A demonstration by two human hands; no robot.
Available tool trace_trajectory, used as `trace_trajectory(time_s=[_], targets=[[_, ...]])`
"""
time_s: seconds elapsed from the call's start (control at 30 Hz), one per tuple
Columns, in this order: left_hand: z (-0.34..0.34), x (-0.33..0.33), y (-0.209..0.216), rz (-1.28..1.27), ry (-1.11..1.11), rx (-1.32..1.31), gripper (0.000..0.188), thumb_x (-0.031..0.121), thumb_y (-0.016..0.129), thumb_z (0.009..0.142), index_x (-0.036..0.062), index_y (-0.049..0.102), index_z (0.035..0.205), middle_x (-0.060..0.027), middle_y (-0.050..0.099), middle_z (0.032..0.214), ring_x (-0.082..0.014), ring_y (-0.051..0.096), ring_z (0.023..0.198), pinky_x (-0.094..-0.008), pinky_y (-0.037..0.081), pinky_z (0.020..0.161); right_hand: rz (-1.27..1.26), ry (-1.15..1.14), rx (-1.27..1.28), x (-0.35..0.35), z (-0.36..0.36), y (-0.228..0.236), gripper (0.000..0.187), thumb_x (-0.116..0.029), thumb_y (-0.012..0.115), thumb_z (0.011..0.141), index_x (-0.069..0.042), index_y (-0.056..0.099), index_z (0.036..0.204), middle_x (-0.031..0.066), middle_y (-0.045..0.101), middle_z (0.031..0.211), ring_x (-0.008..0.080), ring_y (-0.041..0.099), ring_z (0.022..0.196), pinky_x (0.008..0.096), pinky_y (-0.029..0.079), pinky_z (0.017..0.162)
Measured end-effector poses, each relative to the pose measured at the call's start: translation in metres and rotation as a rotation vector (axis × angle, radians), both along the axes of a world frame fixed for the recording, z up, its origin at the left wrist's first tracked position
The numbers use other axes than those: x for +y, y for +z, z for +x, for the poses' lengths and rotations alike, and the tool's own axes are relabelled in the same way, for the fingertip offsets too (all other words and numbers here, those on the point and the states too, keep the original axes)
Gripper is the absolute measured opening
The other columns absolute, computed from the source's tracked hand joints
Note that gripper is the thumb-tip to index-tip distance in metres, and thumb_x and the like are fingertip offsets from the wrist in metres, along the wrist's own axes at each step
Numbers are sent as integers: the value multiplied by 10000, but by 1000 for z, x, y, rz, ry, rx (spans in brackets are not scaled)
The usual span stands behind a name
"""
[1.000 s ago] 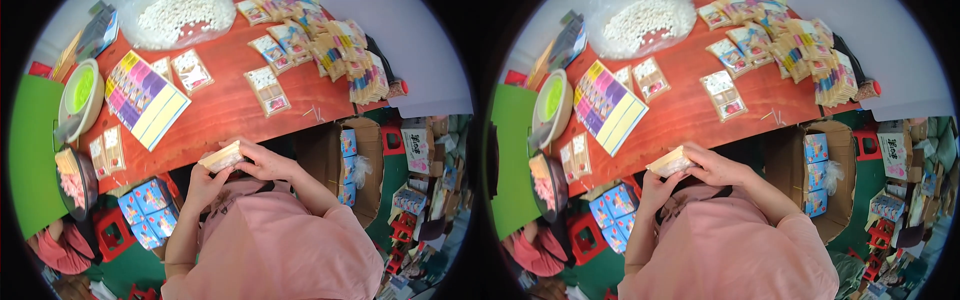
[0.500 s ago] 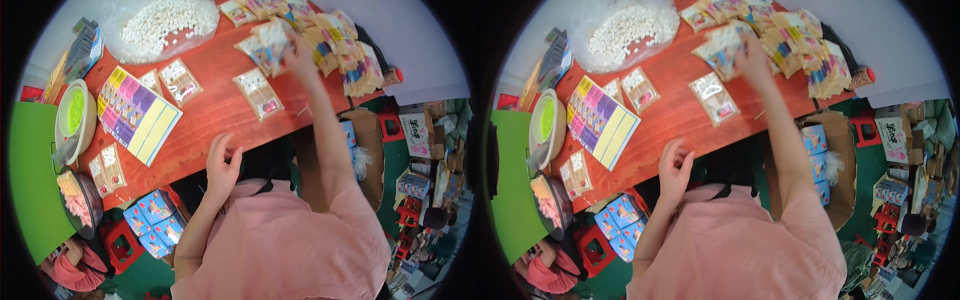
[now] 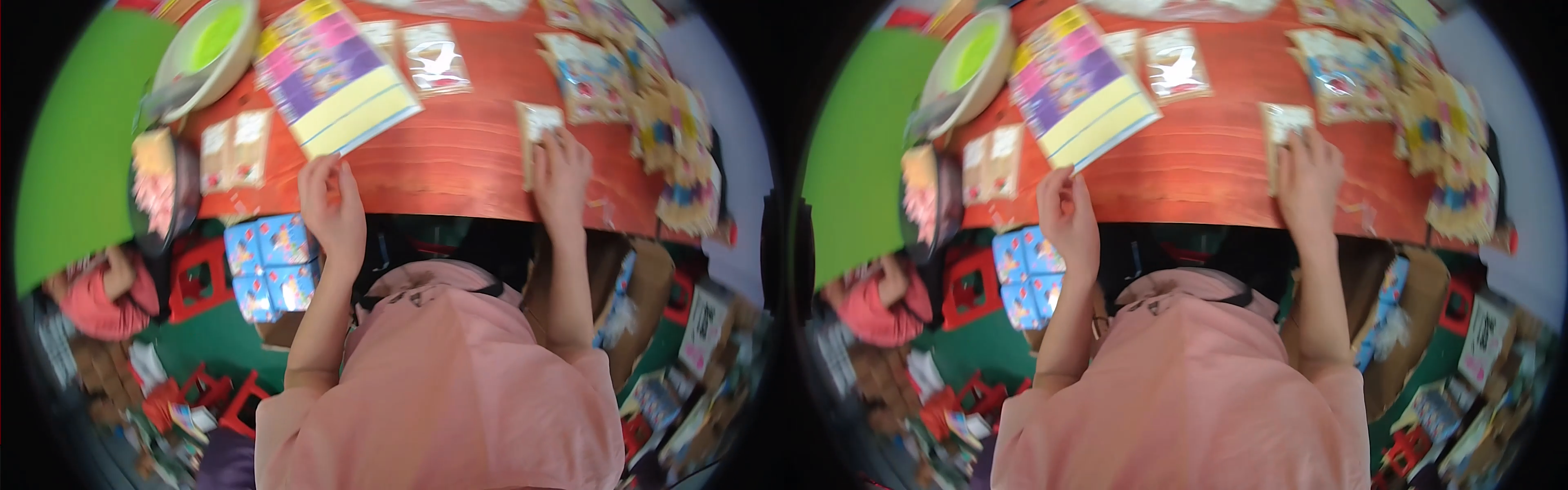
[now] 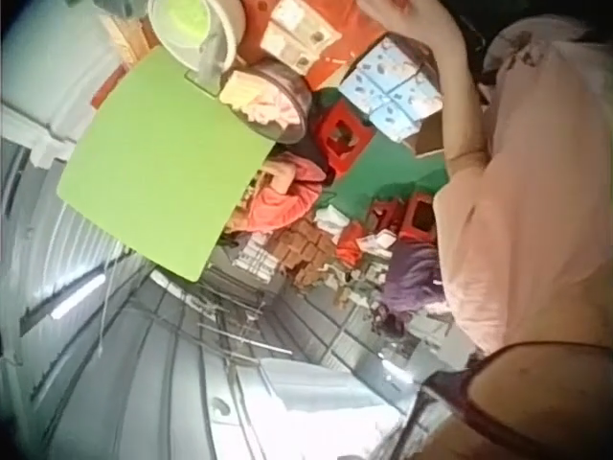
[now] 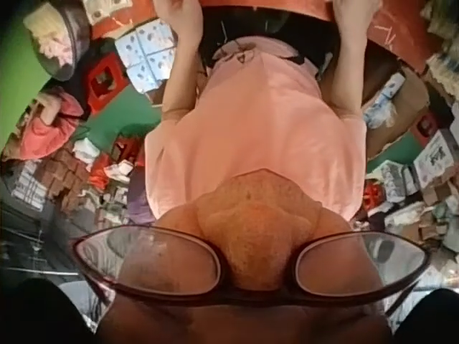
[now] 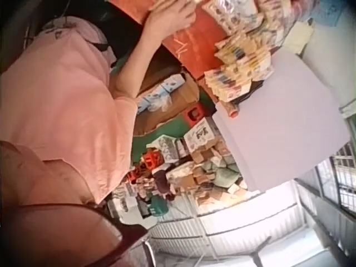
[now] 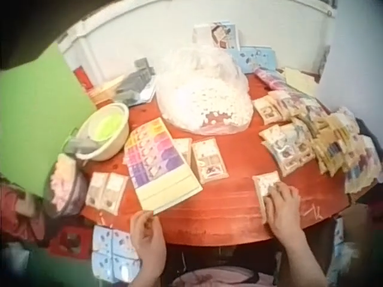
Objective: Peeling stickers from a large sheet and applying them to individual plastic containers filled with white items.
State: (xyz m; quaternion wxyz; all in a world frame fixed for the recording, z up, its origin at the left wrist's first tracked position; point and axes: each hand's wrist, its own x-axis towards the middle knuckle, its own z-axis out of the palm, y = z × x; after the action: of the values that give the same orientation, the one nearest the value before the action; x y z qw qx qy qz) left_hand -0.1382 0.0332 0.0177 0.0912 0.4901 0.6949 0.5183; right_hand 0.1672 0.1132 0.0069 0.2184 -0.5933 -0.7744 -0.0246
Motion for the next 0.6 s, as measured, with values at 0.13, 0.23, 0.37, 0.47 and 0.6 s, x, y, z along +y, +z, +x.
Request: trace_trajectory(time_s=[0.13, 0.23, 0.37, 0.47, 0.6], targets=[[-64, 20, -15, 1, 283, -64, 249, 34, 670, 900, -43, 615, 1130, -144, 664, 1040, -188, 637, 902, -300, 509, 768, 9, 10, -62, -10, -22, 21, 282, -166, 611, 936, -46, 632, 1190, 161, 586, 1241, 371, 533, 1131, 483, 414, 962], [-93, 35, -18, -25, 255, -333, 349, 89, 704, 885, -65, 593, 1178, -131, 678, 1013, -162, 644, 850, -292, 513, 730, 17, 138, 66, 2, -54, 28, 261, -153, 604, 941, -41, 633, 1175, 154, 594, 1223, 369, 539, 1114, 466, 421, 956], [-100, 59, -24, -183, 237, -486, 462, 80, 741, 835, -91, 557, 1222, -131, 686, 995, -146, 652, 812, -275, 517, 684, -34, 440, 303, 20, -126, 27, 192, -96, 619, 925, -20, 646, 1099, 157, 611, 1173, 344, 557, 1120, 424, 442, 974], [-95, 66, -12, -201, 214, -738, 573, 11, 757, 784, -94, 500, 1285, -129, 678, 960, -157, 645, 790, -249, 510, 654, -52, 618, 468, 29, -184, 14, 169, -54, 621, 909, -4, 647, 1069, 156, 618, 1125, 338, 582, 1079, 407, 478, 926], [-97, 72, -18, -56, 156, -883, 619, -67, 732, 766, -70, 455, 1319, -105, 662, 939, -137, 623, 800, -234, 500, 665, -32, 746, 551, 48, -253, 11, 125, -26, 618, 890, 10, 648, 1006, 151, 635, 1045, 334, 604, 1019, 404, 492, 893]])
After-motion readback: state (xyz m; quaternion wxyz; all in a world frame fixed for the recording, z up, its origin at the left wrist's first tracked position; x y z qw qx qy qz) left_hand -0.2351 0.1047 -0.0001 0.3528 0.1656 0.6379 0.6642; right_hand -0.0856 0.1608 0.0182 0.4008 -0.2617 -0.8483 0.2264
